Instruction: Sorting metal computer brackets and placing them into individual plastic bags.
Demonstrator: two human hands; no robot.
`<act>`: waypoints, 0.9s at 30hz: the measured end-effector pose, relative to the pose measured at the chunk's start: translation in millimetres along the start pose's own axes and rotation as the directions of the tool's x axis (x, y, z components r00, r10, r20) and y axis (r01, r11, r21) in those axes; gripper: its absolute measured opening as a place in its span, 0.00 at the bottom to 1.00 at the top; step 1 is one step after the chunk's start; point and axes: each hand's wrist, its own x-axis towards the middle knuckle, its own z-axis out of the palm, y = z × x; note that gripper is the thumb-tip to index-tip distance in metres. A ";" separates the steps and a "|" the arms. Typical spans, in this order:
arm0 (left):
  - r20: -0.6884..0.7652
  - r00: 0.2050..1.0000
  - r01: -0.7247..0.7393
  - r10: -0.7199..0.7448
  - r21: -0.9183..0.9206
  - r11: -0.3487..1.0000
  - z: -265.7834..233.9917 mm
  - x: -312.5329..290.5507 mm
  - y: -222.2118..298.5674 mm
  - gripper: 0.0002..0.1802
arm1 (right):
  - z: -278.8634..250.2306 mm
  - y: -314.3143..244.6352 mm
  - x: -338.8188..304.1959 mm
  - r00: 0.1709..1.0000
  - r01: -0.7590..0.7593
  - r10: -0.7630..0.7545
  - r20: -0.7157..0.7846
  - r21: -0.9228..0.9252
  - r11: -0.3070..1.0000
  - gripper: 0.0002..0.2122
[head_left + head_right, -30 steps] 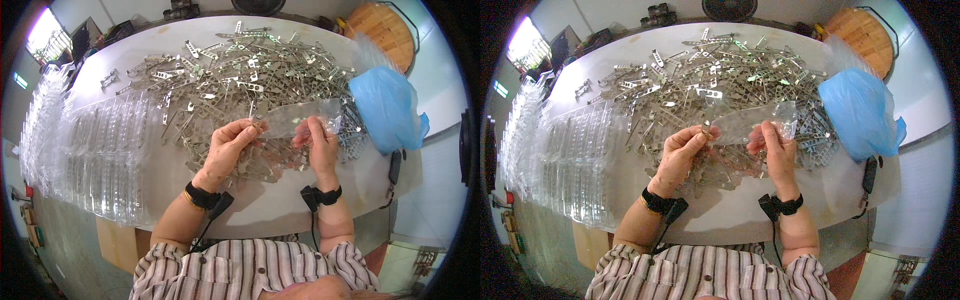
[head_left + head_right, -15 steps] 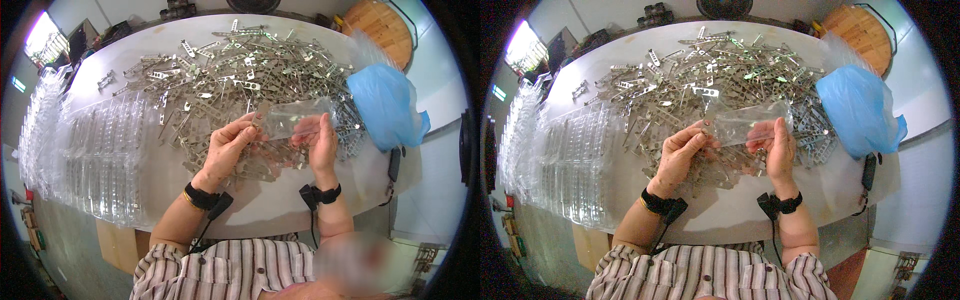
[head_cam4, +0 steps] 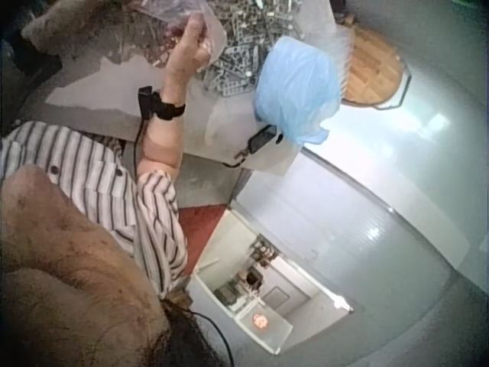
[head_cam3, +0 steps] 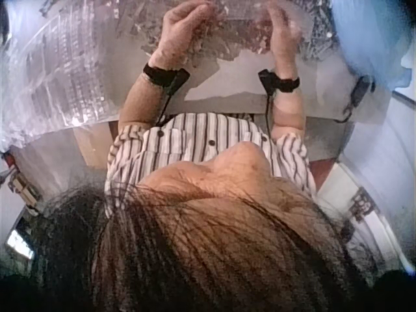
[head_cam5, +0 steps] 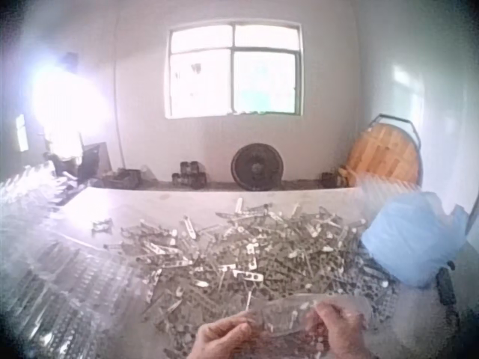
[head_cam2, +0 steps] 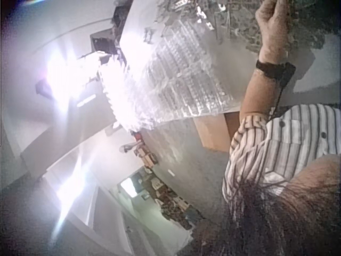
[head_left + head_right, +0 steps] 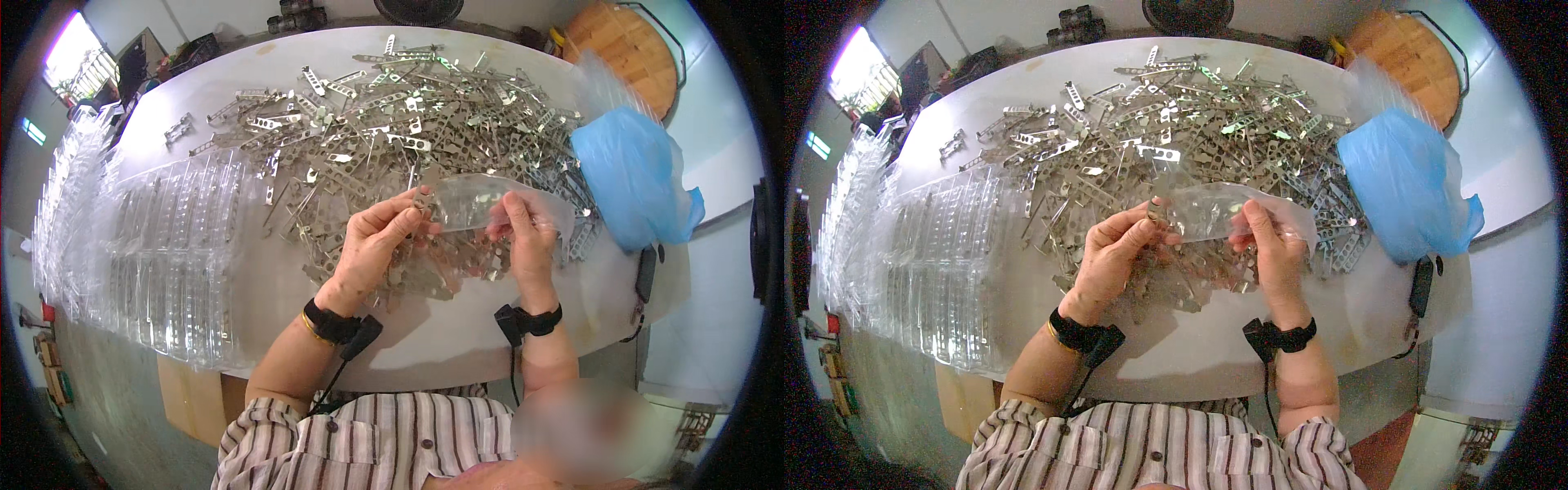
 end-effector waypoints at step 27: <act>0.130 0.959 0.166 -0.251 0.459 0.873 -10.1 -0.6 28.8 0.12 | -11.4 -8.1 7.3 0.997 0.068 -0.067 0.030 -0.039 0.997 0.11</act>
